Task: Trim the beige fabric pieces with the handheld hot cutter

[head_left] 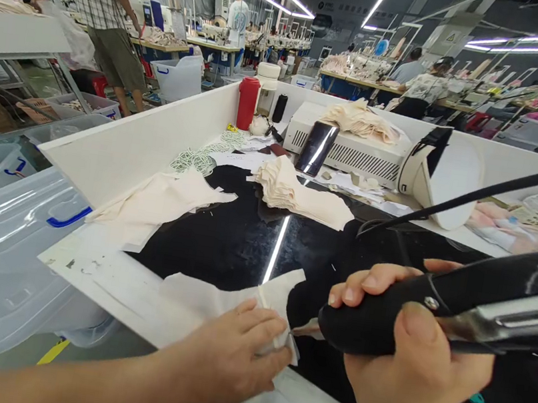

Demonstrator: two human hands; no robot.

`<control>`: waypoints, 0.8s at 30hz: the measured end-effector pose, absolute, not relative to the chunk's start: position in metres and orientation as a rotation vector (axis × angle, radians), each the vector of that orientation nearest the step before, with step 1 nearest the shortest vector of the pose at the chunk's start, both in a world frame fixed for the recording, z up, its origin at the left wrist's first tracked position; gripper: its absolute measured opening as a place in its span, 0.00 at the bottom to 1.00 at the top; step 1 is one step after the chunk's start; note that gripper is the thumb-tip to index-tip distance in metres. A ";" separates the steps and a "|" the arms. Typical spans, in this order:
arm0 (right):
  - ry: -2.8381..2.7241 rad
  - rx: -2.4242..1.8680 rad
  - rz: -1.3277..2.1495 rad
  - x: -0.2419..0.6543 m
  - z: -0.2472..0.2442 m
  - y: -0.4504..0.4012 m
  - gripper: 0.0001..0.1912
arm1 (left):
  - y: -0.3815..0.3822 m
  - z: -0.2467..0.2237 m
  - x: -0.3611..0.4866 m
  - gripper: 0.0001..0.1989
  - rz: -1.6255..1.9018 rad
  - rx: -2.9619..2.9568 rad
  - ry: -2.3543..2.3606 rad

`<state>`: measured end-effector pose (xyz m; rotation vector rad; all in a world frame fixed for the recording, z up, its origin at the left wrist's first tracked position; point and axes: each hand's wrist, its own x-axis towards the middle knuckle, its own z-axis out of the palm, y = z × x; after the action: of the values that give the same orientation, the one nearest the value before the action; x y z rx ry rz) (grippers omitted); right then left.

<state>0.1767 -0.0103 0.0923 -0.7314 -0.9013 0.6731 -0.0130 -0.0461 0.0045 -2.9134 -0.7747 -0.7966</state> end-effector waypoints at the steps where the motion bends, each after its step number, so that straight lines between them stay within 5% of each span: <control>1: -0.901 -0.727 0.684 0.178 0.092 -0.012 0.23 | -0.051 0.005 -0.012 0.18 -0.780 -2.905 -0.786; 24: -0.858 -0.721 0.694 0.180 0.084 -0.015 0.27 | 0.006 0.020 -0.019 0.13 -0.796 -3.031 -0.443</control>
<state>0.1797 -0.0155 0.0844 -0.7213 -0.8582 0.6936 -0.0193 0.0058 0.0201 -3.0309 -0.4435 -0.7959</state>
